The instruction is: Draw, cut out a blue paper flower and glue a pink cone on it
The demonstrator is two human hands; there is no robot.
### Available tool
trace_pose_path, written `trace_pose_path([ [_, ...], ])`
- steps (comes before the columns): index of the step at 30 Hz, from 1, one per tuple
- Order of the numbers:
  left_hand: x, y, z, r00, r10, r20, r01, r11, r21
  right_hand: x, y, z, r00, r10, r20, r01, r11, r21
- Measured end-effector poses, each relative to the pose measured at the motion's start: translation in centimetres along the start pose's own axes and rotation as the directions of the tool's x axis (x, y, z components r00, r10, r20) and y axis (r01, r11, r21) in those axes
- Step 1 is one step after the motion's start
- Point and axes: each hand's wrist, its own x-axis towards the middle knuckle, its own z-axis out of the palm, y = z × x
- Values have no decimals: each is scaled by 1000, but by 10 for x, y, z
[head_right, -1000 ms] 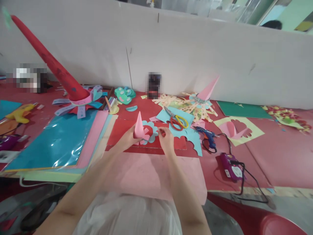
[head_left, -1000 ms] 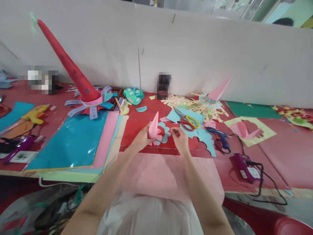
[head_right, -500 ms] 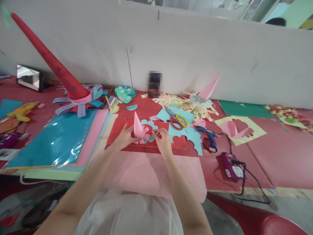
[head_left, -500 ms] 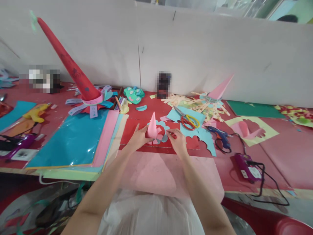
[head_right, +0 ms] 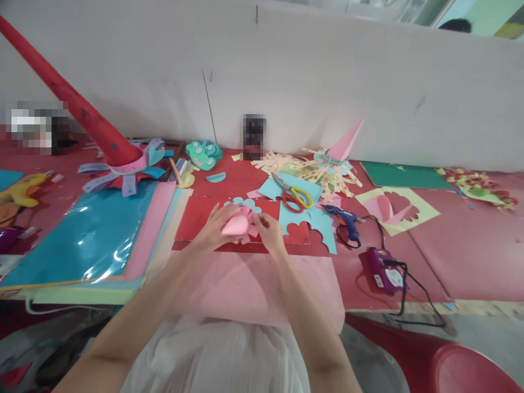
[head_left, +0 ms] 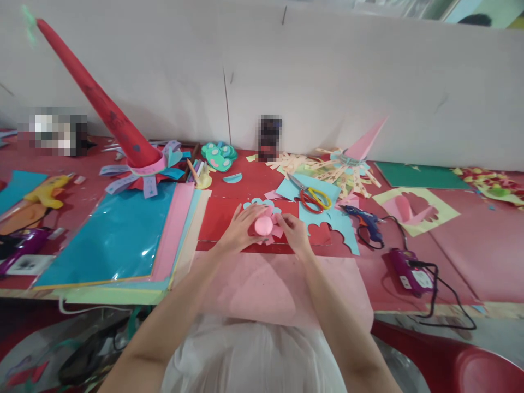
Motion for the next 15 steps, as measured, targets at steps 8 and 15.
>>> trace_pose_path([
  [8,5,-10,2,961,-151,-234,-34,770,-637,1,-4,-5,998,55,-35,-50,989,137],
  [15,5,-11,1,942,-331,-62,225,756,-615,-1,-5,-1,988,136,76,-150,964,220],
])
